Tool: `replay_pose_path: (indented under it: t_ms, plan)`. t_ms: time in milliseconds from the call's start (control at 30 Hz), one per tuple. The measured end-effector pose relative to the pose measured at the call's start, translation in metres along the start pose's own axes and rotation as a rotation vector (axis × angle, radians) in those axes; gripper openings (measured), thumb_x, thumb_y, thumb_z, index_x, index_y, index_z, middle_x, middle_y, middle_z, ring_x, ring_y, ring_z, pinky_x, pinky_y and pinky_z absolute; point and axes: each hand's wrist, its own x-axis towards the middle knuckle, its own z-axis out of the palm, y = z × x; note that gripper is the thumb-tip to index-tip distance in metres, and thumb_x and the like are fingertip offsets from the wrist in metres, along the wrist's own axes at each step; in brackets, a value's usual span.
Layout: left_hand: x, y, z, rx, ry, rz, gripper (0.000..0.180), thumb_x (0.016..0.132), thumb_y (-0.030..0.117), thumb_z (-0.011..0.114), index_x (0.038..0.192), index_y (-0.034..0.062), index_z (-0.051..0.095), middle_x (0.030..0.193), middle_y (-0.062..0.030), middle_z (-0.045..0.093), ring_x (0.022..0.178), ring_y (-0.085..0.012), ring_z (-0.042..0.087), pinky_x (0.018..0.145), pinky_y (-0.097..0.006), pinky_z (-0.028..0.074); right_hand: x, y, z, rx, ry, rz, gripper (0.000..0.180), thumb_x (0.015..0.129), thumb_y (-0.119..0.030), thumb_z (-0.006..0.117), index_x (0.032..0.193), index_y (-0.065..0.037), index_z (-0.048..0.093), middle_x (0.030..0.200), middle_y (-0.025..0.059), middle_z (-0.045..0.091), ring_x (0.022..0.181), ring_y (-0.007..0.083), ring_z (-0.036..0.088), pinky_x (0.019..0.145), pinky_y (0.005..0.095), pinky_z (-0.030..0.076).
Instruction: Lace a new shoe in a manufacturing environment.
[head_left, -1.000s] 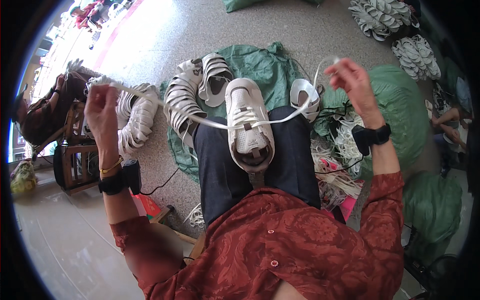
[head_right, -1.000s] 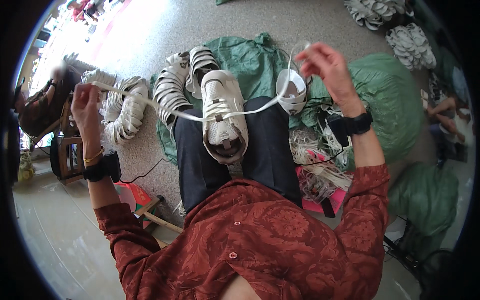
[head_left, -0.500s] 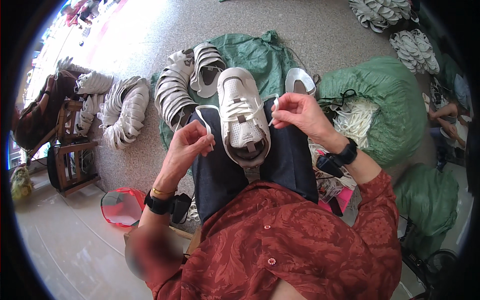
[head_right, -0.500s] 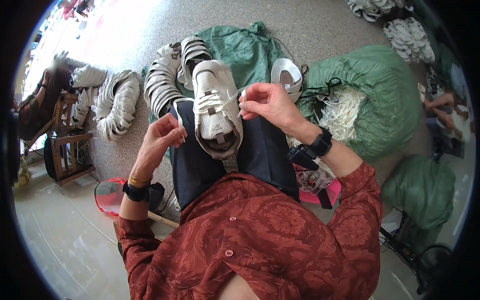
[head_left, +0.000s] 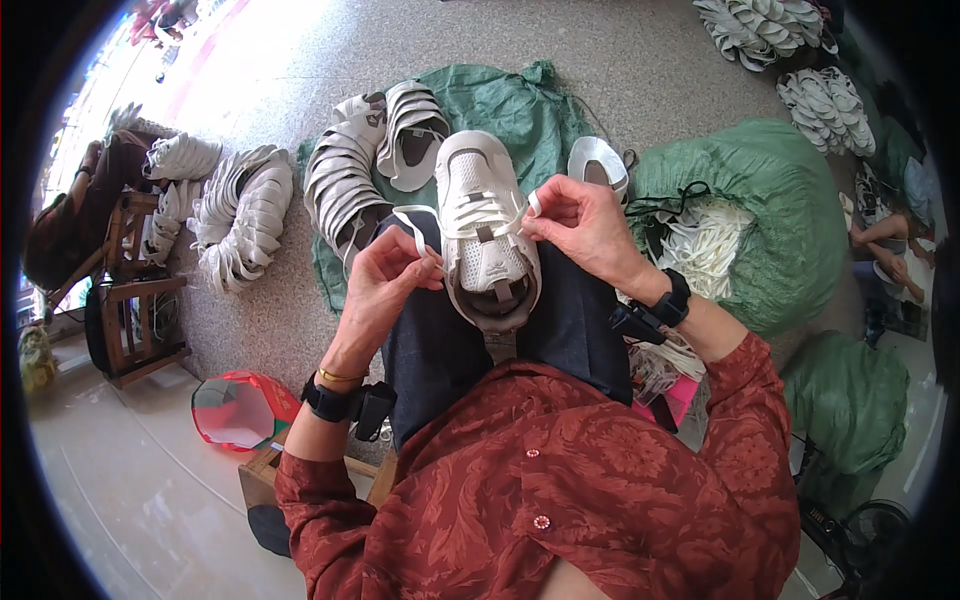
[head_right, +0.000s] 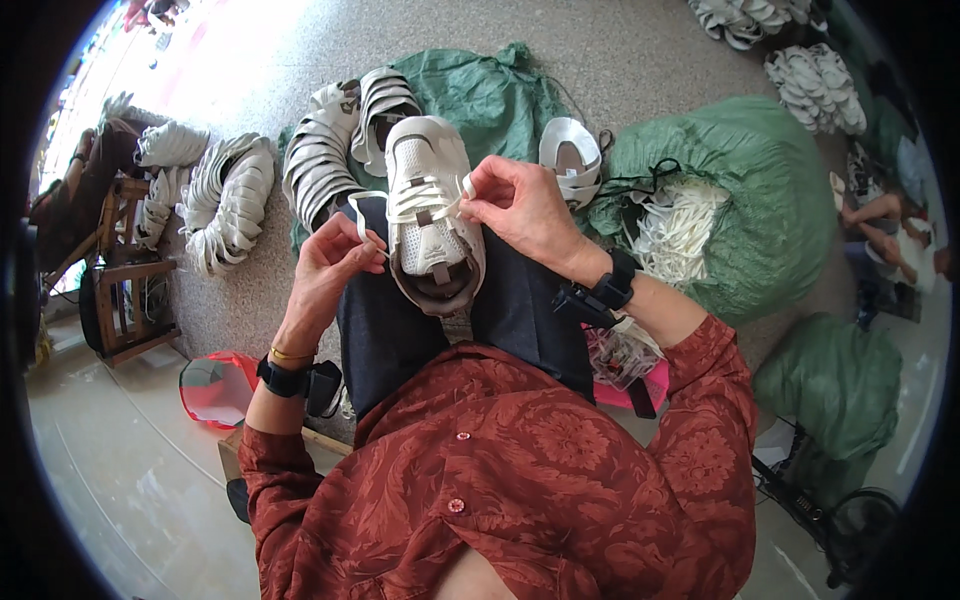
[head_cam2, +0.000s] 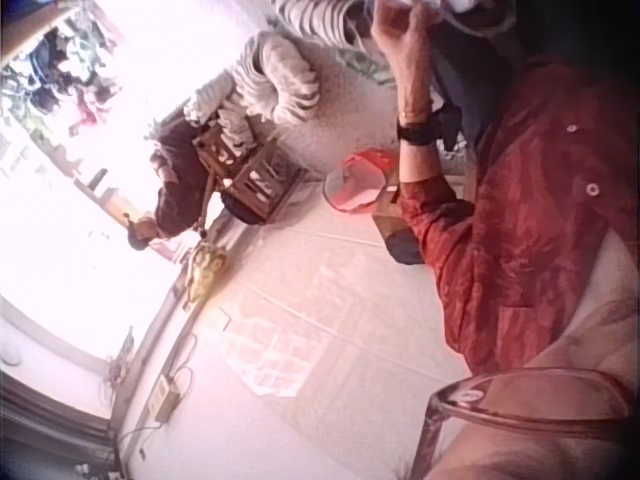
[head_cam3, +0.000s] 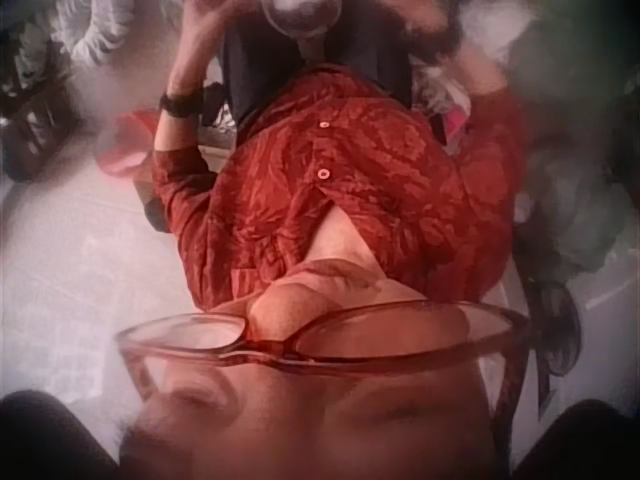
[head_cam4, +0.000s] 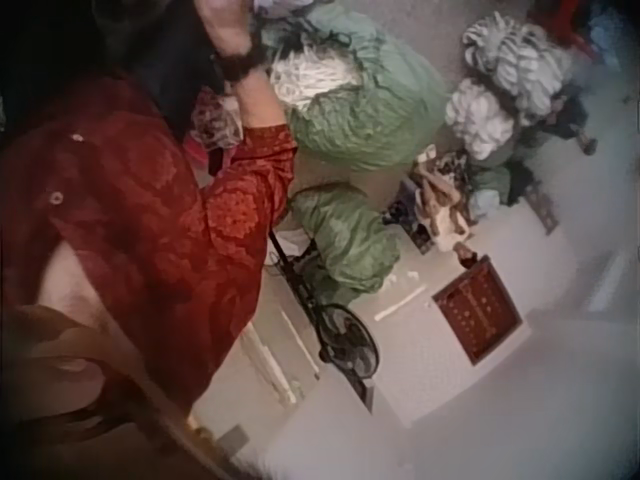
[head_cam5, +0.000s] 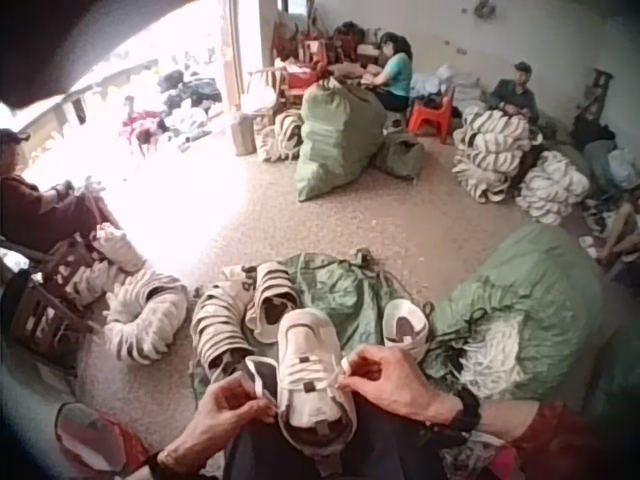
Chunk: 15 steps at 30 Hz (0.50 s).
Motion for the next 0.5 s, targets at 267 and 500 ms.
replay_pose_path:
  t_ms: [267, 500]
  plan:
    - [0.002, 0.0, 0.0, -0.042, 0.063, 0.021, 0.01, 0.096, 0.003, 0.065, 0.094, 0.0025, 0.056, 0.098, -0.0093, 0.068, 0.087, -0.0138, 0.068, 0.079, -0.028, 0.059, 0.0, -0.022, 0.006, -0.416, -0.037, -0.169, 0.014, 0.086, -0.005, 0.075, 0.09, 0.001, 0.064, 0.078, 0.0063, 0.072, 0.076, 0.0121, 0.072, 0.07, 0.0263, 0.058]
    - [0.009, -0.008, 0.001, -0.07, 0.041, 0.097, 0.01, 0.096, 0.006, 0.067, 0.096, 0.0036, 0.057, 0.101, -0.0083, 0.066, 0.09, -0.0142, 0.068, 0.083, -0.029, 0.058, 0.002, -0.015, 0.004, -0.302, -0.008, -0.07, 0.016, 0.085, -0.009, 0.078, 0.091, 0.0, 0.065, 0.08, 0.006, 0.072, 0.073, 0.0114, 0.071, 0.069, 0.0259, 0.058]
